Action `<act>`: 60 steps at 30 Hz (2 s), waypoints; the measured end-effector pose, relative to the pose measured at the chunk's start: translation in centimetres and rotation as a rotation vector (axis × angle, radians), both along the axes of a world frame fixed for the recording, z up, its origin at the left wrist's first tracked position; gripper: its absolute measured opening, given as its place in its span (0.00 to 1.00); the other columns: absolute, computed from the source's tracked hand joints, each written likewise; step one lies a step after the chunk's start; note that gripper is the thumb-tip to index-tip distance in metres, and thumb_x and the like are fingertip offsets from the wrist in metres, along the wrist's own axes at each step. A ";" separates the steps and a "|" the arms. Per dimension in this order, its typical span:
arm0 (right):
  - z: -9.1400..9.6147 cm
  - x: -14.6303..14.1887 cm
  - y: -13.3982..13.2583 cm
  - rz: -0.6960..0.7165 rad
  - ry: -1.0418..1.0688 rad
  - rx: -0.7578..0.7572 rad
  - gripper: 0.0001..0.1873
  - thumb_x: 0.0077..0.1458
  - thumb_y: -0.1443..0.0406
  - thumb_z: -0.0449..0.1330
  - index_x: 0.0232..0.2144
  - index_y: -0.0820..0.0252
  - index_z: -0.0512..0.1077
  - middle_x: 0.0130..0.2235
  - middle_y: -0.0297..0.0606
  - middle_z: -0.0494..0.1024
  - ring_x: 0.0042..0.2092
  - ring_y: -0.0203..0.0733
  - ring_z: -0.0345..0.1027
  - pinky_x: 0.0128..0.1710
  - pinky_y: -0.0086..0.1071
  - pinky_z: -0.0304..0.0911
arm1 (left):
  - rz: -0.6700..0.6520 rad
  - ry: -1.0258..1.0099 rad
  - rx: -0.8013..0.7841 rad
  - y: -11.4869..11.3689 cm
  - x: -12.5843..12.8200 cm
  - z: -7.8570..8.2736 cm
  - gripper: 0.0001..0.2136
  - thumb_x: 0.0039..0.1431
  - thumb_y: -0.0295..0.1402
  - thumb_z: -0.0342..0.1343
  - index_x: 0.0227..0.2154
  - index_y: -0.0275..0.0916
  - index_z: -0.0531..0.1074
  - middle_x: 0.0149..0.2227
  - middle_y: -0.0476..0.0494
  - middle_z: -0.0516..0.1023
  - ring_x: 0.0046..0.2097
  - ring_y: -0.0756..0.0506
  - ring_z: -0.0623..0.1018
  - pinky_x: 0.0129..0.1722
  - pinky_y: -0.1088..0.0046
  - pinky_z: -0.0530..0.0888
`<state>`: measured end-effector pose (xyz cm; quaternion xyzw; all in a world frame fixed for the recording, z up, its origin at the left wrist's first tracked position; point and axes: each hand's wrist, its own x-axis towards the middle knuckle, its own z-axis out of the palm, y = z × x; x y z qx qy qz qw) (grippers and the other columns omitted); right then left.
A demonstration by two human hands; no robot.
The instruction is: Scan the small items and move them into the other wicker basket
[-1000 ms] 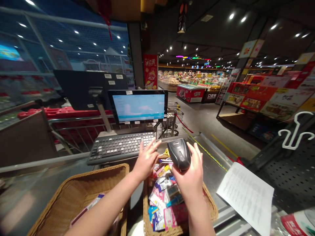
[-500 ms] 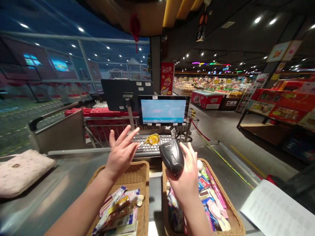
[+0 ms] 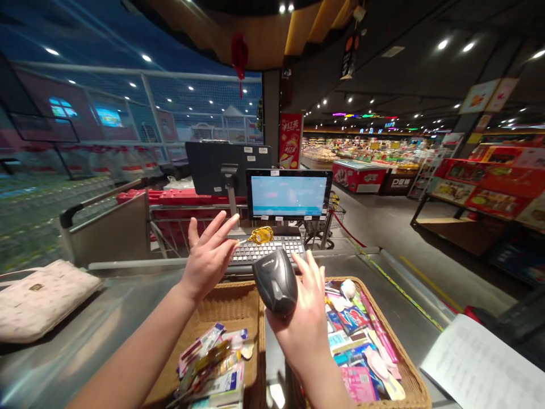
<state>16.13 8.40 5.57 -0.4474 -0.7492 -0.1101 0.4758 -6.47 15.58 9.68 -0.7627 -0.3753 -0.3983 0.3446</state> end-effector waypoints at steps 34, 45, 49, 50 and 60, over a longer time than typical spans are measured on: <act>-2.0 -0.8 0.1 0.096 0.021 -0.098 0.28 0.51 0.65 0.58 0.56 0.58 0.64 0.57 0.50 0.69 0.67 0.68 0.51 0.61 0.70 0.50 | 0.112 -0.013 -0.190 -3.0 -2.7 -3.4 0.11 0.68 0.30 0.50 0.29 0.40 0.73 0.62 0.42 0.70 0.66 0.40 0.66 0.69 0.46 0.34; -3.2 -2.3 0.8 0.166 0.022 -0.127 0.31 0.48 0.67 0.59 0.57 0.56 0.64 0.56 0.49 0.70 0.66 0.68 0.53 0.60 0.70 0.51 | 0.211 0.014 -0.392 -6.2 -6.1 -8.4 0.11 0.68 0.29 0.49 0.30 0.39 0.72 0.64 0.40 0.67 0.66 0.39 0.65 0.67 0.38 0.39; -3.6 -3.1 0.5 0.179 0.042 -0.164 0.31 0.47 0.67 0.59 0.56 0.58 0.64 0.56 0.50 0.71 0.66 0.68 0.53 0.60 0.71 0.51 | 0.231 0.013 -0.451 -7.2 -7.1 -10.1 0.12 0.68 0.28 0.48 0.29 0.39 0.72 0.63 0.40 0.68 0.66 0.39 0.65 0.67 0.37 0.39; -3.7 -3.2 0.4 0.185 0.042 -0.171 0.31 0.47 0.67 0.59 0.56 0.58 0.64 0.56 0.50 0.71 0.66 0.68 0.53 0.60 0.71 0.51 | 0.232 0.014 -0.472 -7.4 -7.2 -10.5 0.12 0.68 0.28 0.48 0.29 0.39 0.72 0.63 0.40 0.68 0.66 0.39 0.65 0.67 0.36 0.40; -4.4 -4.9 -0.3 0.239 0.066 -0.208 0.26 0.47 0.68 0.59 0.52 0.59 0.67 0.54 0.51 0.72 0.66 0.66 0.54 0.60 0.68 0.53 | 0.165 0.064 -0.746 -9.7 -7.6 -14.9 0.14 0.68 0.27 0.46 0.28 0.37 0.73 0.64 0.39 0.66 0.68 0.41 0.62 0.67 0.37 0.39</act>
